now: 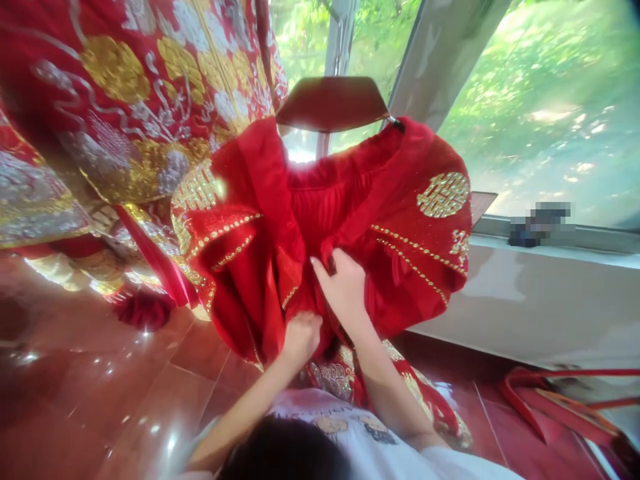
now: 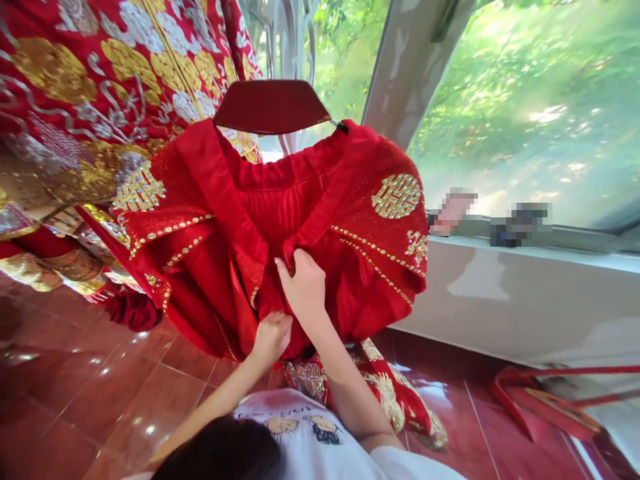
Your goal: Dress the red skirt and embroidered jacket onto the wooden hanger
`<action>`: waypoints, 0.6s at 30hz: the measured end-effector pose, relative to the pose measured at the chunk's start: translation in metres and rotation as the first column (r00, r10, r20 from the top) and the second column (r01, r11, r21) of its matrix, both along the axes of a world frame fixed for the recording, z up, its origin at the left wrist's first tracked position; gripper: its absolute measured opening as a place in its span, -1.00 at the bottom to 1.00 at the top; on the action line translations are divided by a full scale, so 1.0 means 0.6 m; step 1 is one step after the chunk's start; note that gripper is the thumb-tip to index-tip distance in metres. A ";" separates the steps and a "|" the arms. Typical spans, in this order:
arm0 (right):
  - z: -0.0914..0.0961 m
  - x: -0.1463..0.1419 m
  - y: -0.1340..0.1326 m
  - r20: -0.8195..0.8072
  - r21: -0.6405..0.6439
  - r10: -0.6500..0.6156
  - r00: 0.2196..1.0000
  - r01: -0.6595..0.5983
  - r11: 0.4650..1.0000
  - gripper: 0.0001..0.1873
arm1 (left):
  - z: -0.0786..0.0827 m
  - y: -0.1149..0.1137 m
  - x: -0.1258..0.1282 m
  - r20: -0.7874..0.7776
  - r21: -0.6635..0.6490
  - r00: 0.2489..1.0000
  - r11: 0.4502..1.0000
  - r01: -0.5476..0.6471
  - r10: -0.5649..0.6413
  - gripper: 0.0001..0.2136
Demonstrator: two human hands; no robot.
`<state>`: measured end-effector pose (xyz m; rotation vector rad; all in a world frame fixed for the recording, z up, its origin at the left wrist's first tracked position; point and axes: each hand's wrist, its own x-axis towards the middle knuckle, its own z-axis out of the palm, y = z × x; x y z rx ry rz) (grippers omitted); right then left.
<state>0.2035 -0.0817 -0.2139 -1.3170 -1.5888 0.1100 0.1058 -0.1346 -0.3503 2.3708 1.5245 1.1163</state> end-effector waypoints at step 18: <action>-0.202 -0.004 -0.170 -0.017 0.063 0.065 0.998 -0.063 0.996 -0.96 | -0.037 -0.025 -0.029 0.257 -0.245 0.943 0.958 -0.150 0.213 -0.91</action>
